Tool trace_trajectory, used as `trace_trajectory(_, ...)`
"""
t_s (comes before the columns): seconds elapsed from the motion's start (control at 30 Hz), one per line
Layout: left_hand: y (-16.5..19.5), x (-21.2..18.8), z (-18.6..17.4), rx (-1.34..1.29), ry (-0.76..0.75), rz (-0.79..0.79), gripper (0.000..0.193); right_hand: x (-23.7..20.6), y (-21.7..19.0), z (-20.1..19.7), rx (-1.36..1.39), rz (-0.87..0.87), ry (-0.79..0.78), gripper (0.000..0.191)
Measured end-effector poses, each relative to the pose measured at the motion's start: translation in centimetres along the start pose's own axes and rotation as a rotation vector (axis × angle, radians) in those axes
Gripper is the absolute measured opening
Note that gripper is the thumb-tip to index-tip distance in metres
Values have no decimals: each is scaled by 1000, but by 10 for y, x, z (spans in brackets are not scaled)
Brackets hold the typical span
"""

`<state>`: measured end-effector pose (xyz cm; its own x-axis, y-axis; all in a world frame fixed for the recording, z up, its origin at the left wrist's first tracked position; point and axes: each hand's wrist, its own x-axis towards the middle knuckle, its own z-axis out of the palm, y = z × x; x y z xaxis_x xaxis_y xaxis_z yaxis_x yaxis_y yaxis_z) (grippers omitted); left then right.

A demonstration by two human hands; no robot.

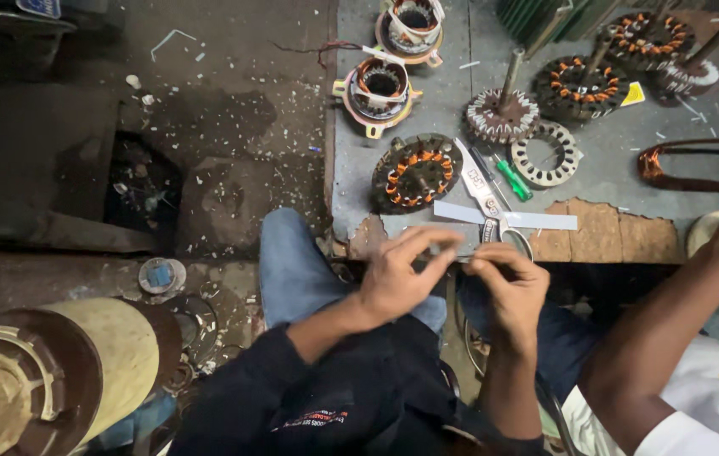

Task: The person cuts small strips of white insulating material with scissors and places them into the slots of a stator core. The person repeats this process for multiple slots, handling the stator and strips by hand.

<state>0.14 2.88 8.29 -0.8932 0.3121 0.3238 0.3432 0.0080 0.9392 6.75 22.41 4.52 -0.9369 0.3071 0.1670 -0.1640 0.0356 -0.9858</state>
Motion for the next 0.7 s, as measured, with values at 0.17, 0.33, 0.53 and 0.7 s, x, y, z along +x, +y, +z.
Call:
trace_trajectory(0.17,1,88,-41,571,378,352,74,7,-3,-5,-11,92,176,15)
trace_trajectory(0.33,-13,95,-51,94,-8,-219,43,16,-16,9,-168,-105,193,24)
trace_trajectory(0.53,-24,49,-54,-266,-69,-218,46,24,-20,45,-517,-589,177,23)
trace_trajectory(0.7,-23,35,-59,-66,-110,-52,44,40,-24,71,-573,-812,112,25)
